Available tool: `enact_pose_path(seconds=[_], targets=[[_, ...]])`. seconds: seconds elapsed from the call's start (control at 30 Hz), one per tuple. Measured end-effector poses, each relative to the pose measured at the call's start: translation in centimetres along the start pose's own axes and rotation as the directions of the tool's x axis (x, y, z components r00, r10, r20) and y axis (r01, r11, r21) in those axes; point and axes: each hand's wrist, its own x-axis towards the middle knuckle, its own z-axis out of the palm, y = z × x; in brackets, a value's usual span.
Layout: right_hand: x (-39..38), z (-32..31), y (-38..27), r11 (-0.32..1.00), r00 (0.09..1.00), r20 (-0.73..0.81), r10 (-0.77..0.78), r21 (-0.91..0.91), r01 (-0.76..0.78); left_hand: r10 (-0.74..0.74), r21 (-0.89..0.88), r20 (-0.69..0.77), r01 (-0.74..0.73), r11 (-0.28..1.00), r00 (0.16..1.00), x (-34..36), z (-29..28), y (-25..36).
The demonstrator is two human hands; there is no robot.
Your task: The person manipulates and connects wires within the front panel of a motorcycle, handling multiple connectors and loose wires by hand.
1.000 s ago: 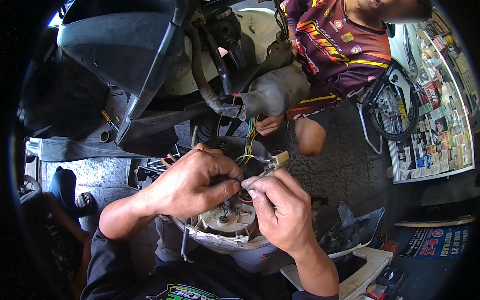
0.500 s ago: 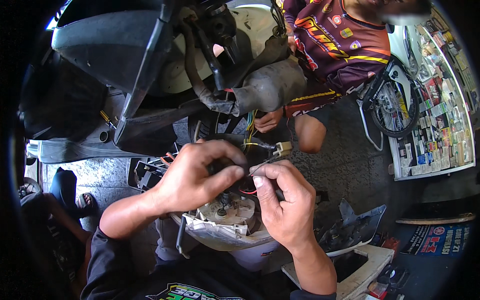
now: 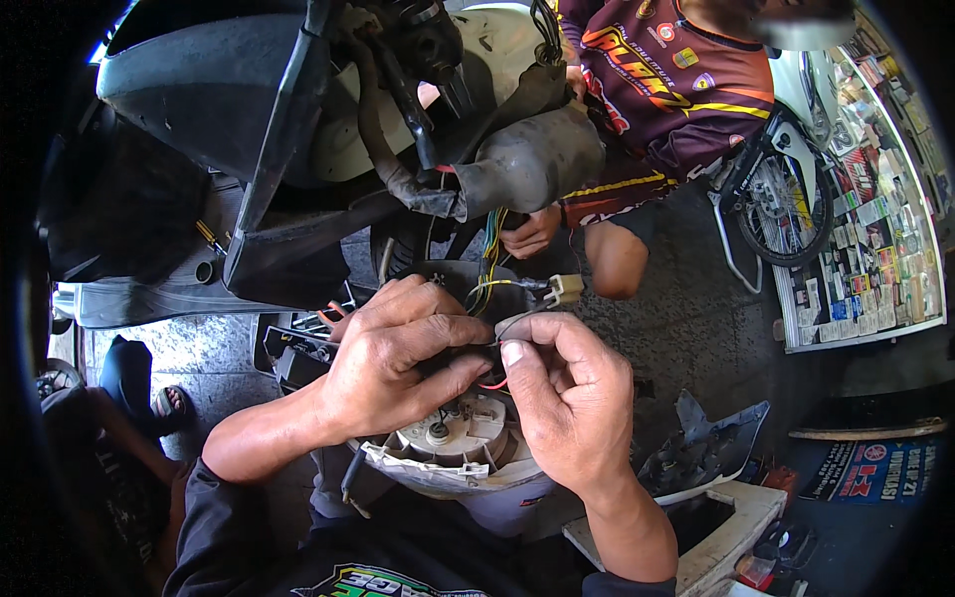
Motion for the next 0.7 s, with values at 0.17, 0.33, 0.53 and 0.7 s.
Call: enact_pose_path(seconds=[0.17, 0.33, 0.53, 0.7], targets=[[0.8, -0.5, -0.1, 0.974, 0.979, 0.100, -0.177, -0.122, 0.189, -0.117, -0.075, 0.071, 0.122, 0.990, 0.991, 0.9, 0.1, 0.7], [1.5, -0.9, -0.1, 0.946, 0.956, 0.156, -0.248, -0.175, 0.274, -0.198, -0.294, 0.204, 0.253, 0.922, 0.959, 1.2, 0.1, 0.3], [1.7, -0.6, 0.7, 0.958, 0.972, 0.096, -0.213, -0.176, 0.227, -0.272, -0.351, 0.446, 0.446, 0.823, 0.853, 2.1, -1.4, 0.1], [1.4, -0.1, 0.8, 0.983, 0.989, 0.047, -0.138, -0.113, 0.142, -0.100, -0.154, 0.189, 0.131, 0.979, 0.977, 1.2, 0.2, -0.4]])
